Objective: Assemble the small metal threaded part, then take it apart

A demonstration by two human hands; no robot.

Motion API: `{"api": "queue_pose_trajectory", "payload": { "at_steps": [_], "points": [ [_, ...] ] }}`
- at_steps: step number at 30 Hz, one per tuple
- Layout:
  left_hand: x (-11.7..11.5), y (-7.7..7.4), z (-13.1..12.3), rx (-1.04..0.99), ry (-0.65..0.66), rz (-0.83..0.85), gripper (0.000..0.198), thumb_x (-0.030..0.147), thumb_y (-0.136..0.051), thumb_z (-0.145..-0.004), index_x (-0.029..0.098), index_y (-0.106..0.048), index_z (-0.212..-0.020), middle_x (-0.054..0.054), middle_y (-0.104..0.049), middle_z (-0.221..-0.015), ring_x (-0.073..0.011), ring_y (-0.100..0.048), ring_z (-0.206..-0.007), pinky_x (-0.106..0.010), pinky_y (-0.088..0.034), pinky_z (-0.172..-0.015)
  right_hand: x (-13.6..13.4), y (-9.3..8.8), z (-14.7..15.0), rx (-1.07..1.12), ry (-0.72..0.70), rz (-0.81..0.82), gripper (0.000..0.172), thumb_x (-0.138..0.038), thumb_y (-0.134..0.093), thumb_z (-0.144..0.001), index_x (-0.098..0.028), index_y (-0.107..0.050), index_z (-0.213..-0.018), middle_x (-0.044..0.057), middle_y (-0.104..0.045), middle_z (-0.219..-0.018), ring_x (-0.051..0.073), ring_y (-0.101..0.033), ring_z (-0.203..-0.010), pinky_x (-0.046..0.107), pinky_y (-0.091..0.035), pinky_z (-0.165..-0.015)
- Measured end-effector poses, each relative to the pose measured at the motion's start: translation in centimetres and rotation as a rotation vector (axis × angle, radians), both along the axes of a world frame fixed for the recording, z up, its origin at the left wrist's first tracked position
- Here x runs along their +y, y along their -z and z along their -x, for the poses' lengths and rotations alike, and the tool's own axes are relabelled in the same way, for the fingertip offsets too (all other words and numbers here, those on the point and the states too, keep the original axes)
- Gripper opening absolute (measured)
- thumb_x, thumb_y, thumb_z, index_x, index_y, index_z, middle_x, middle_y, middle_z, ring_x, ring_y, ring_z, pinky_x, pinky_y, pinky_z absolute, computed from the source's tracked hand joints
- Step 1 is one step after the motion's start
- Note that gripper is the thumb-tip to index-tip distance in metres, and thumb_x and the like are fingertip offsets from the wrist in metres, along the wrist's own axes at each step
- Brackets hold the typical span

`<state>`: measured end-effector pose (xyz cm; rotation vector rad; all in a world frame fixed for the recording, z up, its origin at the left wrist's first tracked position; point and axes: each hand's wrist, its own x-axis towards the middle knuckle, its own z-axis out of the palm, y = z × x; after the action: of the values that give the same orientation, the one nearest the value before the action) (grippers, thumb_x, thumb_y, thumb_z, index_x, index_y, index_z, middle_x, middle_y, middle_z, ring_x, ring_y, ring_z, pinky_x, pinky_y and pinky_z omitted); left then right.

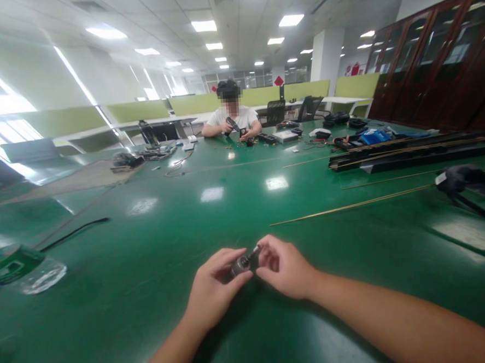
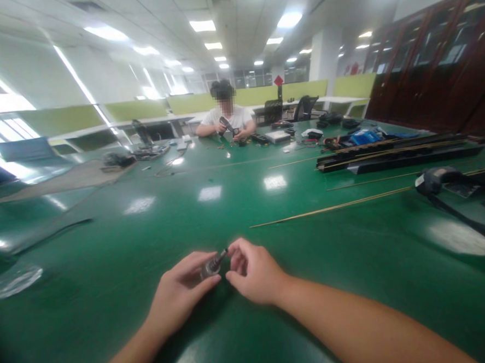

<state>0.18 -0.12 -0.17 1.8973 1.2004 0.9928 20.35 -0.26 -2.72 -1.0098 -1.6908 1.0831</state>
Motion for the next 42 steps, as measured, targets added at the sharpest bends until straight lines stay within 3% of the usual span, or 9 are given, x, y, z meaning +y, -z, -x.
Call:
{"api": "queue_pose_trajectory", "payload": {
  "at_steps": [3,8,11,18,33,42],
  "points": [
    [0.09,0.31,0.02,0.032,-0.072,-0.022,0.04,0.031,-0.078,-0.074,0.021,-0.069,-0.112,-0.007,-0.069,-0.111,-0.0215,-0.066,-0.096,-0.031,-0.054,-0.087,0.17,0.24,-0.09,-0.034,0.043,-0.052,0.038,-0.009,-0.064,-0.075,-0.021,-0.054,-0.11,0.0,-0.063,-0.087,0.011,-0.058,-0.066,0.022,-0.046,-0.062],
    [0.01,0.06,-0.08,0.136,-0.066,-0.14,0.022,0.027,-0.075,-0.074,0.02,-0.07,-0.094,-0.005,-0.071,-0.094,-0.0205,-0.066,-0.086,-0.031,-0.053,-0.08,0.1,0.29,-0.21,-0.145,0.069,-0.101,0.033,-0.01,-0.065,-0.074,-0.021,-0.06,-0.104,-0.002,-0.062,-0.078,0.013,-0.056,-0.064,0.024,-0.045,-0.063],
    [-0.06,-0.21,-0.18,0.158,-0.038,-0.183,0.017,0.026,-0.074,-0.074,0.02,-0.071,-0.09,-0.004,-0.071,-0.089,-0.0193,-0.066,-0.082,-0.028,-0.051,-0.076,0.02,0.14,-0.23,-0.159,0.073,-0.12,0.032,-0.01,-0.065,-0.072,-0.021,-0.062,-0.102,-0.001,-0.064,-0.084,0.013,-0.056,-0.065,0.024,-0.044,-0.063],
    [-0.27,-0.52,-0.27,0.149,0.079,-0.217,0.017,0.031,-0.071,-0.082,0.022,-0.072,-0.097,-0.005,-0.071,-0.095,-0.0188,-0.066,-0.087,-0.027,-0.051,-0.08,-0.01,0.2,-0.06,-0.129,0.06,-0.162,0.026,-0.01,-0.065,-0.074,-0.02,-0.065,-0.098,0.0,-0.065,-0.085,0.015,-0.058,-0.073,0.024,-0.044,-0.066],
    [-0.48,-0.14,-0.15,0.177,0.032,-0.252,0.02,0.031,-0.074,-0.079,0.022,-0.071,-0.096,-0.004,-0.072,-0.093,-0.0192,-0.067,-0.085,-0.028,-0.051,-0.078,-0.08,-0.52,-0.32,-0.124,0.033,-0.214,0.015,-0.011,-0.068,-0.073,-0.018,-0.07,-0.086,0.002,-0.067,-0.082,0.016,-0.061,-0.073,0.024,-0.045,-0.065],
    [-0.63,-0.42,-0.19,0.174,0.095,-0.281,0.015,0.027,-0.074,-0.08,0.023,-0.071,-0.095,-0.003,-0.071,-0.093,-0.0173,-0.066,-0.087,-0.026,-0.051,-0.08,-0.04,-0.3,-0.35,-0.102,0.005,-0.157,0.012,-0.011,-0.068,-0.071,-0.017,-0.067,-0.081,0.001,-0.066,-0.077,0.015,-0.06,-0.069,0.023,-0.045,-0.063]
  ]
}}
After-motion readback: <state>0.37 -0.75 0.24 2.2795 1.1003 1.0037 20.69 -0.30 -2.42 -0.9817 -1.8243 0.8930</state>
